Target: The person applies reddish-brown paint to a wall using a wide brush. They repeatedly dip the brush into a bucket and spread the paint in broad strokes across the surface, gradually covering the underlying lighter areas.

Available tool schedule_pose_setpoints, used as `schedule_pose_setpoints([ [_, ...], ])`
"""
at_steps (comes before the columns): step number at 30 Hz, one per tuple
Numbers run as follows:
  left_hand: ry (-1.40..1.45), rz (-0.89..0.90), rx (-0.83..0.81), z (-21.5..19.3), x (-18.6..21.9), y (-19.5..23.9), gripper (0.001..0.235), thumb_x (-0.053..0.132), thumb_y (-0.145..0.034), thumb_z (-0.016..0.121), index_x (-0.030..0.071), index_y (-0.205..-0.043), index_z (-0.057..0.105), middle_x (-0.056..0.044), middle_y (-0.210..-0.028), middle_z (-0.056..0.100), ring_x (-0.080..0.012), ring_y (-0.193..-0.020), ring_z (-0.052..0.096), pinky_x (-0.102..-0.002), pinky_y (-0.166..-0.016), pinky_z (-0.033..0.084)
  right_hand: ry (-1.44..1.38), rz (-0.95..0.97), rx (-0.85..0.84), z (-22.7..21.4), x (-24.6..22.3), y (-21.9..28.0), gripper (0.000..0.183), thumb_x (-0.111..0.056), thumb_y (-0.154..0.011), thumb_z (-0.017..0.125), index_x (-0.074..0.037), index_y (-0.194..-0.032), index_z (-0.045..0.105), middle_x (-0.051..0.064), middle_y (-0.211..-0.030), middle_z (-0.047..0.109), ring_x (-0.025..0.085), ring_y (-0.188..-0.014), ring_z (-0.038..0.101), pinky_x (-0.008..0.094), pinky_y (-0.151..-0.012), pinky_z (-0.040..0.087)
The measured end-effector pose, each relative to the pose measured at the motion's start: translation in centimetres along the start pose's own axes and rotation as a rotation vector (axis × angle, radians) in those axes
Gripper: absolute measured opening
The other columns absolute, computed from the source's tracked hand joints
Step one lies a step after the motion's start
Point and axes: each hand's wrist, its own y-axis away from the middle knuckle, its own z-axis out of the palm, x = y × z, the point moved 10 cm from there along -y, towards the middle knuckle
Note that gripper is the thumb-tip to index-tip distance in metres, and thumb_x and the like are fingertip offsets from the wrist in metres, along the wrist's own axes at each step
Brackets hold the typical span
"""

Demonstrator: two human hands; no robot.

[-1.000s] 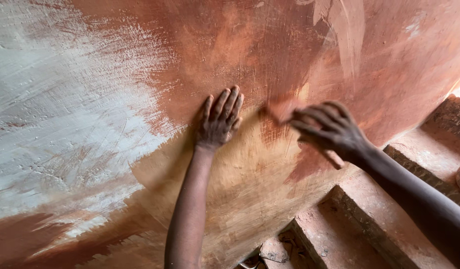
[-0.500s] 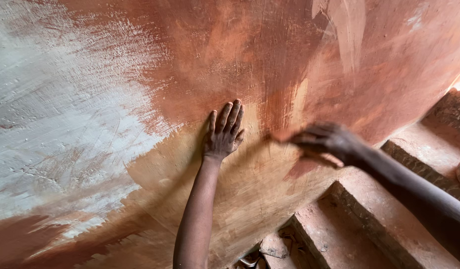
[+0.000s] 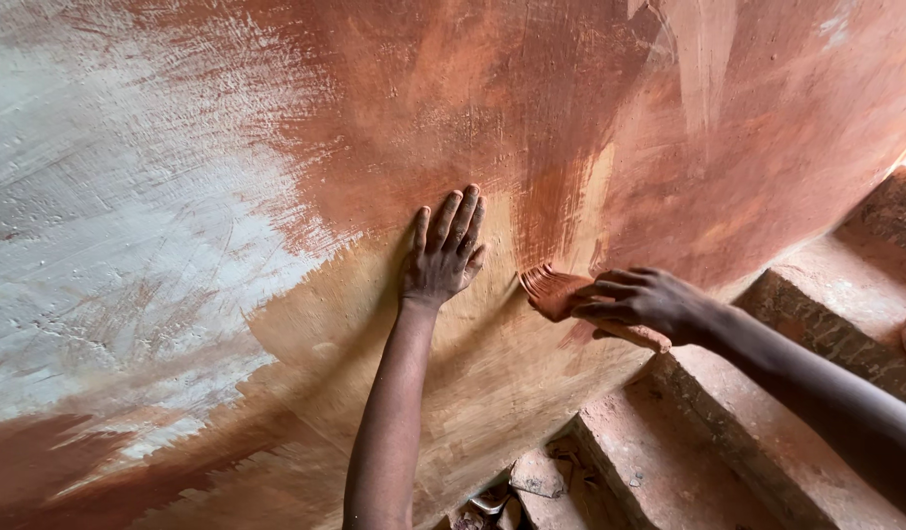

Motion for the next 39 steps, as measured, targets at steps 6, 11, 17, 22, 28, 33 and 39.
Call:
schedule_pose_setpoints([
  [6,0.008,-0.016,0.032,-0.5,0.0,-0.2,0.07,0.058,-0.115,0.029,0.016,-0.17,0.017,-0.003,-0.176,0.012,-0.0216,-0.162,0.011,-0.049,-0.133,0.006,0.429,0.148,0.454,-10.5,3.6,1.6,0.069,-0.029,-0.075,0.089,-0.027,-0.139,0.061,0.006,-0.146,0.06,0.025,-0.129,0.058,0.058,-0.111,0.046],
  [11,-0.023,-0.001,0.013,-0.2,0.0,0.0,0.073,0.061,-0.115,0.029,0.015,-0.171,0.015,-0.003,-0.177,0.009,-0.0218,-0.162,0.01,-0.05,-0.133,0.006,0.442,0.087,0.557,-6.6,1.2,2.9,0.063,-0.024,-0.082,0.087,-0.029,-0.138,0.06,0.011,-0.147,0.058,0.03,-0.13,0.057,0.054,-0.115,0.041],
  [17,-0.011,0.01,-0.001,0.2,0.1,0.1,0.075,0.062,-0.114,0.028,0.016,-0.171,0.012,-0.004,-0.177,0.006,-0.0225,-0.162,0.009,-0.05,-0.133,0.005,0.163,0.04,0.034,2.6,0.7,1.9,0.061,-0.031,-0.081,0.08,-0.024,-0.138,0.059,0.008,-0.145,0.057,0.03,-0.126,0.055,0.053,-0.109,0.039],
  [22,-0.016,0.004,0.009,-0.2,-0.1,-0.1,0.074,0.061,-0.114,0.027,0.015,-0.171,0.013,-0.004,-0.177,0.008,-0.0225,-0.162,0.009,-0.05,-0.133,0.006,0.417,0.023,0.172,-3.7,1.9,1.4,0.056,-0.028,-0.081,0.081,-0.029,-0.134,0.062,0.004,-0.138,0.061,0.024,-0.125,0.057,0.05,-0.115,0.041],
  [28,-0.013,-0.009,0.023,-0.7,-0.2,-0.1,0.07,0.057,-0.116,0.03,0.015,-0.17,0.016,-0.003,-0.177,0.012,-0.022,-0.162,0.011,-0.049,-0.133,0.008,0.408,0.272,0.641,-9.7,4.0,4.1,0.055,-0.029,-0.08,0.086,-0.026,-0.131,0.067,0.007,-0.144,0.06,0.025,-0.129,0.057,0.052,-0.116,0.042],
  [33,-0.021,0.006,0.003,-0.6,-0.2,-0.2,0.072,0.058,-0.114,0.032,0.016,-0.17,0.017,-0.003,-0.176,0.013,-0.022,-0.161,0.012,-0.05,-0.132,0.009,0.181,0.117,0.324,-1.1,1.2,2.6,0.046,-0.023,-0.083,0.082,-0.036,-0.124,0.067,-0.002,-0.144,0.062,0.019,-0.128,0.059,0.044,-0.111,0.049],
  [39,0.016,0.011,0.012,-0.7,-0.3,-0.3,0.074,0.061,-0.113,0.032,0.016,-0.17,0.016,-0.004,-0.176,0.012,-0.0226,-0.162,0.011,-0.05,-0.132,0.009,0.35,-0.099,0.062,0.1,0.1,1.8,0.051,-0.033,-0.082,0.083,-0.021,-0.129,0.066,0.009,-0.13,0.065,0.028,-0.116,0.06,0.054,-0.105,0.045],
])
